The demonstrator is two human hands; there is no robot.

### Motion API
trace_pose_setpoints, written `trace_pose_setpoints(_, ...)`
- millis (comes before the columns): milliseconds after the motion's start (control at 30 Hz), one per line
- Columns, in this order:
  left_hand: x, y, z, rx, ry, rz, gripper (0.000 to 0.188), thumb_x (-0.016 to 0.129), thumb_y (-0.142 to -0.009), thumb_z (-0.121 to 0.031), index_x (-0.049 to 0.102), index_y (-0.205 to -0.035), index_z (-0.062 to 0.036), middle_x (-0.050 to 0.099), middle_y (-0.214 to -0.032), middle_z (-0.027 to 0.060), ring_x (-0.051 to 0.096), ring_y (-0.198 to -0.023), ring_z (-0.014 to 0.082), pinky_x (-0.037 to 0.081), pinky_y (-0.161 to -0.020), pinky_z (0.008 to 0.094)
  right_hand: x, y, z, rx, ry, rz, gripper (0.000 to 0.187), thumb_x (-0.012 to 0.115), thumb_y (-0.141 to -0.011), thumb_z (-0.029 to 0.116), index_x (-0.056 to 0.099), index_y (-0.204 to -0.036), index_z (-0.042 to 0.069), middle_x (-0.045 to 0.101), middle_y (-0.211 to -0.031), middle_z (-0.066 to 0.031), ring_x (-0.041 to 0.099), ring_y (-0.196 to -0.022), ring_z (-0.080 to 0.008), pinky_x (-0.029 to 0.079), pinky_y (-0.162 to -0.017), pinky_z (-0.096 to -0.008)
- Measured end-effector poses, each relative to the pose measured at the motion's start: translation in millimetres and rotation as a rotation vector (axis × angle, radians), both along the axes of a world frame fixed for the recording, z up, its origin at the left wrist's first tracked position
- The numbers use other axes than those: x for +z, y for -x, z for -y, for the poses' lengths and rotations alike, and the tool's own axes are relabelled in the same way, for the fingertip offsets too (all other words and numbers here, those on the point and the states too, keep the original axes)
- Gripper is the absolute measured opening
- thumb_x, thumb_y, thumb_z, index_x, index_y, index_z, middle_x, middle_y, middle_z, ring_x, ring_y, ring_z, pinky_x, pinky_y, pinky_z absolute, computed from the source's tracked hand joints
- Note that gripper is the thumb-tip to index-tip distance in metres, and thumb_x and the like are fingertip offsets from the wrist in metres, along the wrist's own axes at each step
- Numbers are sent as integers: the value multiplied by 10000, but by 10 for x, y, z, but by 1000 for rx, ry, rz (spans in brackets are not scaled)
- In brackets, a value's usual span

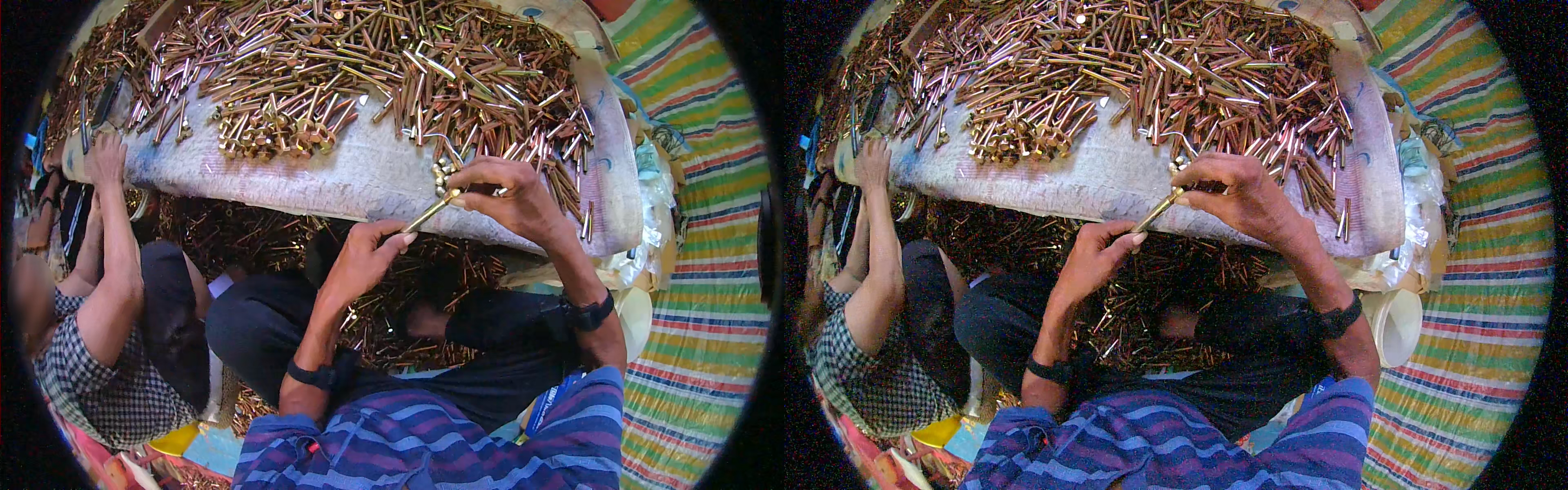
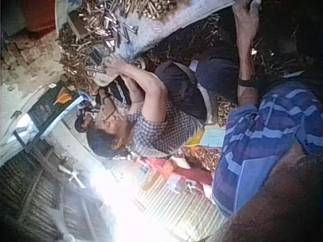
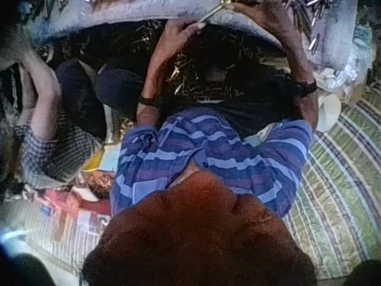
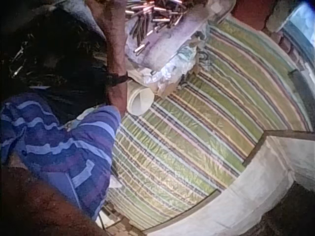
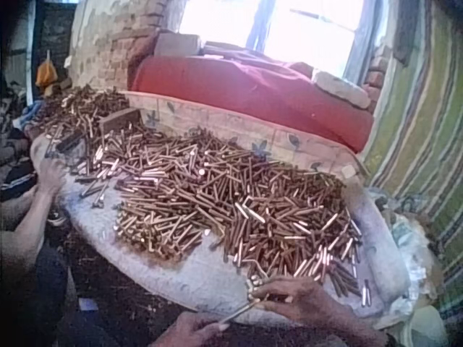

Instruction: The person sits on the floor and repeatedly picks up small brass-colored cylindrical rods and round caps from a large pile. They insert the caps onto the ends of the rods by hand and place the assembled units back onto the pile. Another person works nearby on similar parts.

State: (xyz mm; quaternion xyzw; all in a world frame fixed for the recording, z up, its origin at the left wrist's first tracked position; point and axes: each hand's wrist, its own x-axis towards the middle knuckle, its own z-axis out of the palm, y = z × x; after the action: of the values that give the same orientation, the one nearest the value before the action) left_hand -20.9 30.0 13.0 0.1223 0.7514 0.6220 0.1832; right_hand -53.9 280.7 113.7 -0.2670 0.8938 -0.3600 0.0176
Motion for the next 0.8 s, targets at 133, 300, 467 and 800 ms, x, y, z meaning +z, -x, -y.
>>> trace_pose_setpoints(133,5,-7,15,-3,26,-5,275,677,-958,-202,728,-1109,22,590,-722,15,501,-670,95,419,-619,300,18,-33,-19,-31,-31,72,186,762,-857,90,744,-1032,31,731,-920,-70,702,-839,-181,553,-755,-320)
trace_pose_setpoints(300,-11,-16,18,8,24,-54,273,669,-941,-162,717,-1130,29,750,-942,166,669,-844,189,517,-799,345,27,-80,-35,-59,-132,176,213,716,-922,211,708,-915,-2,673,-783,-133,644,-716,-196,487,-650,-343)
trace_pose_setpoints(467,-14,-52,5,-55,20,-35,284,685,-947,-194,722,-1127,22,757,-1000,132,662,-913,169,511,-857,337,-36,-107,4,-137,-176,313,352,665,-959,301,633,-818,-20,577,-677,-178,559,-615,-227,428,-587,-393)
trace_pose_setpoints(800,-21,-48,15,-103,3,-21,264,659,-955,-182,720,-1121,14,755,-943,151,672,-864,180,520,-814,358,-71,-188,97,-226,-54,565,374,627,-993,298,599,-793,-17,464,-611,-137,484,-569,-196,399,-550,-407)
